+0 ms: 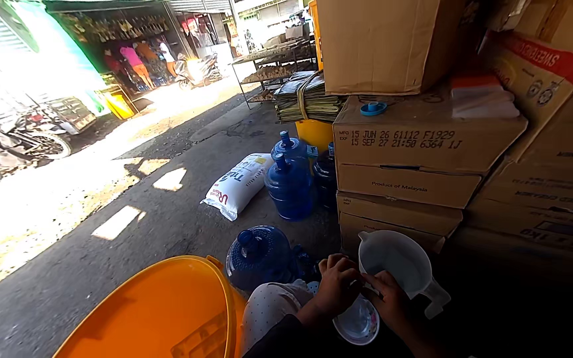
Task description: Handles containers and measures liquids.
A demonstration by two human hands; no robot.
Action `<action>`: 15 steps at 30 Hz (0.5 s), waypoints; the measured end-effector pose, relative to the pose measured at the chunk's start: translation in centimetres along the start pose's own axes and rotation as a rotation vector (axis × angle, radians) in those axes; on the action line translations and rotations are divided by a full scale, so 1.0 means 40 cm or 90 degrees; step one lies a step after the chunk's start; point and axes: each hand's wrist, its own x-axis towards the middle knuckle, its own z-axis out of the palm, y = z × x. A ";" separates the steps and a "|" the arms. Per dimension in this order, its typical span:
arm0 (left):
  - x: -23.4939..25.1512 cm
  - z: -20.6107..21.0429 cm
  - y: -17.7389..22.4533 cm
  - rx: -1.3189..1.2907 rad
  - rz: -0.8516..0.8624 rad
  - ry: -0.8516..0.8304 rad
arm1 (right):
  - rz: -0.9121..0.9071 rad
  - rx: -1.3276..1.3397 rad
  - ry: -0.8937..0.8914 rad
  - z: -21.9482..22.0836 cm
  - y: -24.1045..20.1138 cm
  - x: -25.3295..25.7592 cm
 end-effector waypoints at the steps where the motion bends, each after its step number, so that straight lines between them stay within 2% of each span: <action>1: 0.004 -0.008 0.009 0.023 0.008 -0.002 | -0.022 0.003 0.010 -0.002 0.003 0.002; 5: -0.003 -0.016 0.022 0.022 -0.005 -0.007 | -0.098 0.026 0.073 0.002 0.016 0.010; 8: -0.007 -0.030 0.033 -0.085 -0.116 -0.039 | -0.118 0.063 0.081 0.000 0.021 0.008; 10: -0.002 -0.043 0.038 -0.152 -0.197 -0.077 | -0.121 0.070 0.070 0.001 0.016 0.001; 15: 0.008 -0.050 0.040 -0.187 -0.264 -0.126 | -0.055 -0.006 0.018 0.010 -0.010 -0.011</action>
